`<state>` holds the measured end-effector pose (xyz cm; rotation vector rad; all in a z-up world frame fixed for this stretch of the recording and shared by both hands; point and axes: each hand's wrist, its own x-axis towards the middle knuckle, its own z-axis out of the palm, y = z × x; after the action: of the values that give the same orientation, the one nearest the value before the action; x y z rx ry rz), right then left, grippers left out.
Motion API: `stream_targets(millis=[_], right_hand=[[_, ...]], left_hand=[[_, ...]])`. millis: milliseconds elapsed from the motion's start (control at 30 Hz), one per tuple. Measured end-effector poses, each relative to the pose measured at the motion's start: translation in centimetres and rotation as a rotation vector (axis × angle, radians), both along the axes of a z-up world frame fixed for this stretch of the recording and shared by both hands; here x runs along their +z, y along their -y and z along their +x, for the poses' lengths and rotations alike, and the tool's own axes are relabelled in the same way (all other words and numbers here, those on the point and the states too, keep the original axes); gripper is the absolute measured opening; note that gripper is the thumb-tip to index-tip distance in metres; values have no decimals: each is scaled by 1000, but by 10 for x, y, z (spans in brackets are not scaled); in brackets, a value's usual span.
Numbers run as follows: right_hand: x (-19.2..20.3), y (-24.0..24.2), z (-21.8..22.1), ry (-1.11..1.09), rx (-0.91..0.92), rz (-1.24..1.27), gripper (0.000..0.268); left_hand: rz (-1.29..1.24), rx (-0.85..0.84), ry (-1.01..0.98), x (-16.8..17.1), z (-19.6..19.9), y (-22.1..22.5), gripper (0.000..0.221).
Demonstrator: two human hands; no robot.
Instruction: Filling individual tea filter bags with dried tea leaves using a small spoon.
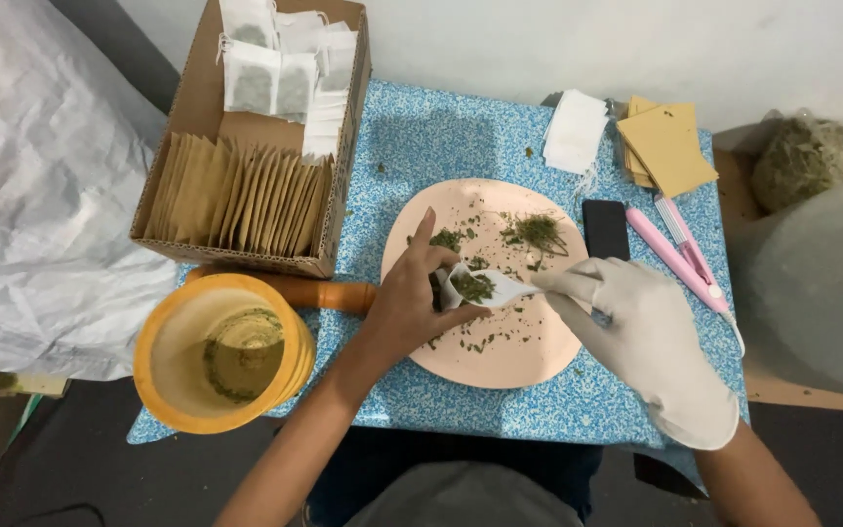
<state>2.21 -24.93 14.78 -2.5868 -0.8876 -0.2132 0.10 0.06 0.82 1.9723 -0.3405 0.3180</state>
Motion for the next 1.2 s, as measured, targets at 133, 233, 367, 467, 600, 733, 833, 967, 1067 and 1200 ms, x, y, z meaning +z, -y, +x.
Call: stream_targets(millis=[133, 233, 367, 467, 600, 733, 833, 967, 1067, 1200], right_hand=[[-11, 5, 8, 126, 56, -100, 9], [-4, 2, 9, 155, 73, -122, 9], [9, -1, 10, 271, 101, -305, 17], [12, -4, 15, 459, 141, -472, 30], [13, -13, 18, 756, 158, -683, 42], [9, -13, 23, 728, 261, -882, 41], [5, -18, 19, 796, 263, -991, 36], [20, -31, 6, 699, 287, -1214, 25], [29, -36, 1, 703, 291, -1247, 26], [34, -36, -4, 861, 271, -1194, 23]], left_hand=[[3, -11, -60, 6, -3, 2, 103], [7, -11, -105, 12, -1, 1, 95], [12, -19, -200, 15, -6, 2, 84], [13, -21, -247, 19, -4, 2, 76], [23, -48, -106, 0, -2, 1, 130], [11, -62, -60, 3, -4, -1, 126], [3, -49, -241, 14, -3, 1, 127], [25, -49, -145, 5, -4, 1, 124], [33, -42, -189, 21, -4, 0, 94], [-21, -44, -235, 21, -6, 1, 118]])
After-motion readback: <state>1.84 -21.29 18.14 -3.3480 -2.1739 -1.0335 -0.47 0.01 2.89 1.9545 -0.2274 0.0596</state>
